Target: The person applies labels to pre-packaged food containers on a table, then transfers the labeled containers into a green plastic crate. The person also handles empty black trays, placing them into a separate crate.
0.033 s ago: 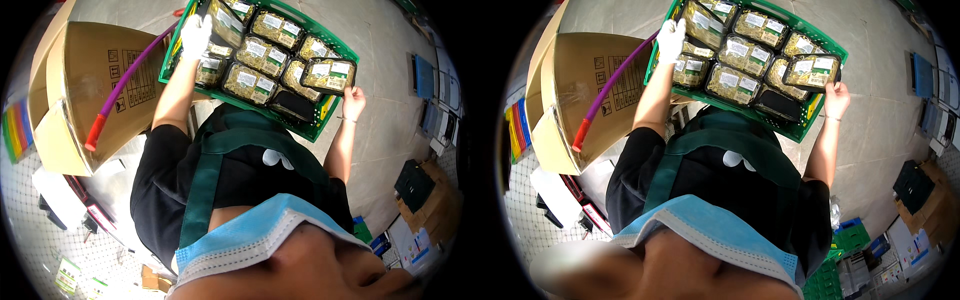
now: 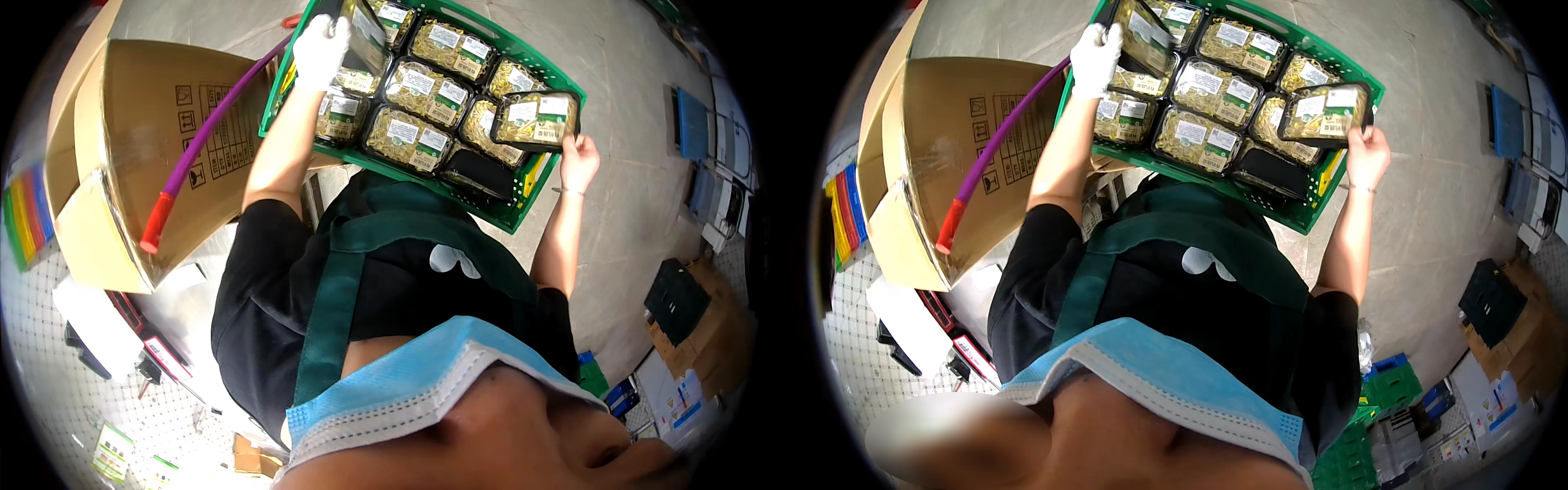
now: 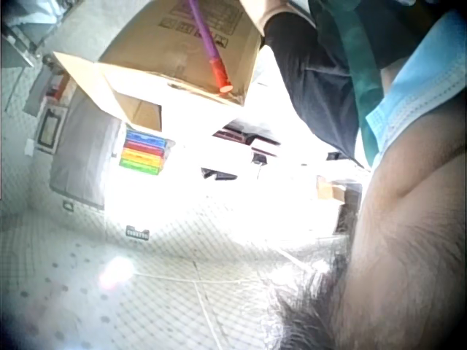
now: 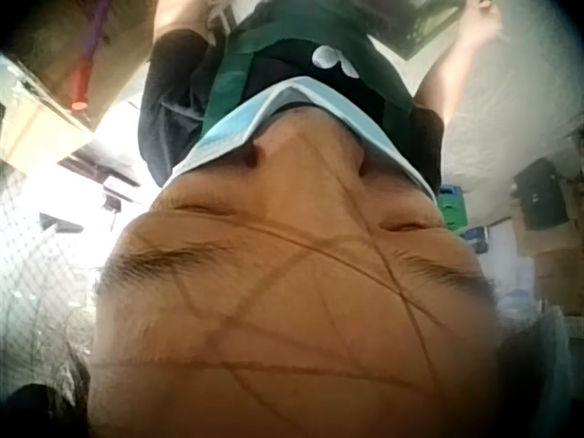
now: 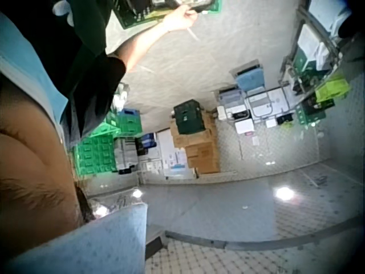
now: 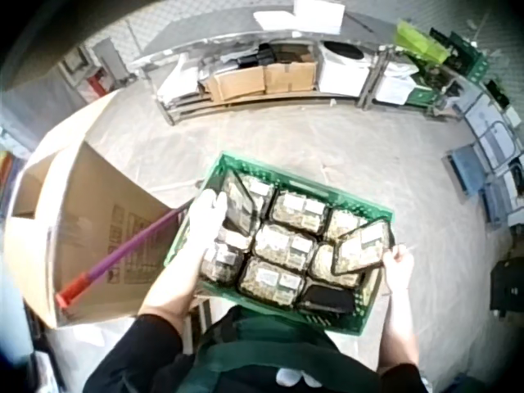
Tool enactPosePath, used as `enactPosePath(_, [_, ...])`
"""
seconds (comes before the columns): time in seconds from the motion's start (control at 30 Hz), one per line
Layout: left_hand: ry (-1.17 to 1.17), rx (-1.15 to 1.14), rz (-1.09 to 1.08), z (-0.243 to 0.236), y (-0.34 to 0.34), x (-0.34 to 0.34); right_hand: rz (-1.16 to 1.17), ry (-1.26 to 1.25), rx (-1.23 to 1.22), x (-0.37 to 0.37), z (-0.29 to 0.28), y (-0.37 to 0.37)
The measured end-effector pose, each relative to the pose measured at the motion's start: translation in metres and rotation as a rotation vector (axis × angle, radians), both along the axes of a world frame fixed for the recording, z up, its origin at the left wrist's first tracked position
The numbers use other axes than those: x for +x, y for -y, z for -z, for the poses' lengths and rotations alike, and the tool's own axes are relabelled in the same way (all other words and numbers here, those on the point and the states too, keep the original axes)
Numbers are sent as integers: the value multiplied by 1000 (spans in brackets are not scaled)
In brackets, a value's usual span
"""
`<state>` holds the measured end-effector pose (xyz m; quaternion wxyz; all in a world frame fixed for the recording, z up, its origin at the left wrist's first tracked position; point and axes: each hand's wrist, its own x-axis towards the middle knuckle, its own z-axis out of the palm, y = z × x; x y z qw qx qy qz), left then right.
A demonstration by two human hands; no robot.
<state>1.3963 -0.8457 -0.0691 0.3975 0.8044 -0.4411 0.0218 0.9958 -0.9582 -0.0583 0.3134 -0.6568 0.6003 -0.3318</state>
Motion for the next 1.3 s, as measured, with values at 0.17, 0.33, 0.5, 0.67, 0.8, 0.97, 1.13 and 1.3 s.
enactPosePath(0.17, [731, 431, 407, 40, 58, -11, -419, -864, -419, 150, -42, 2])
enactPosePath(0.33, [344, 689, 291, 93, 58, -47, -660, -1057, -425, 246, 104, -22])
enactPosePath(0.5, [-67, 667, 593, 83, -19, -76, -763, -664, -422, 193, 87, -36])
enactPosePath(0.67, [59, 711, 702, 80, -91, -121, -1157, -1016, 304, 25, 66, -69])
enactPosePath(0.8, [-61, 340, 459, 33, -107, -136, -1104, -912, 516, 11, 92, -39])
enactPosePath(0.97, [-54, 268, 128, 2, -198, -181, -1064, -971, 120, 25, 130, -29])
enactPosePath(1.13, [-375, 171, -422, 12, -334, -248, -902, -1006, -26, 25, 127, -73])
enactPosePath(1.3, [-455, 119, -908, -31, -452, -315, -1138, -392, -88, 55, 110, -98])
